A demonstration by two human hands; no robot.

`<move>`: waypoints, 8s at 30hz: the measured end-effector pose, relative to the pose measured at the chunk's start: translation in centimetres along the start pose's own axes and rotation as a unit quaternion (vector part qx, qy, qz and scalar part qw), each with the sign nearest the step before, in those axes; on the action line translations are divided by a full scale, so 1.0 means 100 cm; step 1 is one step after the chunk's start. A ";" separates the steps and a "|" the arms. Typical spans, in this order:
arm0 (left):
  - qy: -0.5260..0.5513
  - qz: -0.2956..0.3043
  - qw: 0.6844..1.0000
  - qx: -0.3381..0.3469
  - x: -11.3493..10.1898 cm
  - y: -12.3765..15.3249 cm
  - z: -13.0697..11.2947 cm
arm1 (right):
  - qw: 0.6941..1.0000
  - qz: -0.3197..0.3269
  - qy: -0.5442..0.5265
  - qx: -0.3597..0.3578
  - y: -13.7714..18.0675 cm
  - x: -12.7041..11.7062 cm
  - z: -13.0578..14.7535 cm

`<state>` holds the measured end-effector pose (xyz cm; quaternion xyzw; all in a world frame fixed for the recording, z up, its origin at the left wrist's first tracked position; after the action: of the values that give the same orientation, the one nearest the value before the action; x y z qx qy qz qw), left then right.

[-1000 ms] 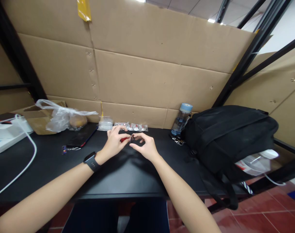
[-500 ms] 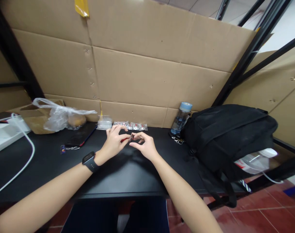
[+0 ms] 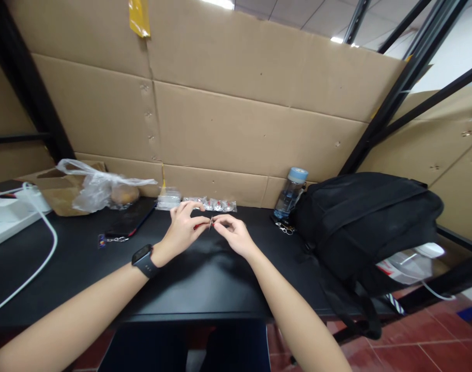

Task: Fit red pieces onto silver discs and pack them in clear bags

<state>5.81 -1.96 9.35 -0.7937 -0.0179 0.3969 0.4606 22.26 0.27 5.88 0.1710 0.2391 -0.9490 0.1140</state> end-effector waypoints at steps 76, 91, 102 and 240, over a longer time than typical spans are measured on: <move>0.039 0.056 0.990 -0.122 0.011 -0.002 0.039 | 0.984 -0.120 0.130 0.013 -0.007 -0.040 -0.022; 0.001 0.008 0.999 -0.039 0.008 0.000 -0.001 | 0.996 -0.067 -0.030 -0.055 0.001 -0.002 0.016; -0.032 0.005 0.999 -0.022 0.003 -0.001 -0.007 | 0.994 -0.058 -0.078 -0.045 0.002 0.002 0.016; -0.228 0.104 0.933 -0.258 -0.022 0.018 0.179 | 0.934 0.078 0.345 -0.039 -0.001 -0.025 -0.015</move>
<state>-7.87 8.94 4.71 -0.7711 -0.1417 0.5941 0.1800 24.94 1.41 5.60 0.5017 0.2865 -0.8095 0.1043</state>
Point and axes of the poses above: each hand's wrist, its own y-axis away from the middle knuckle, its own x-axis out of the palm, z = x × y, the point moved 7 cm from there along -y, towards the middle knuckle, and after that the axes turned 7 degrees about y, right-handed, at the moved point
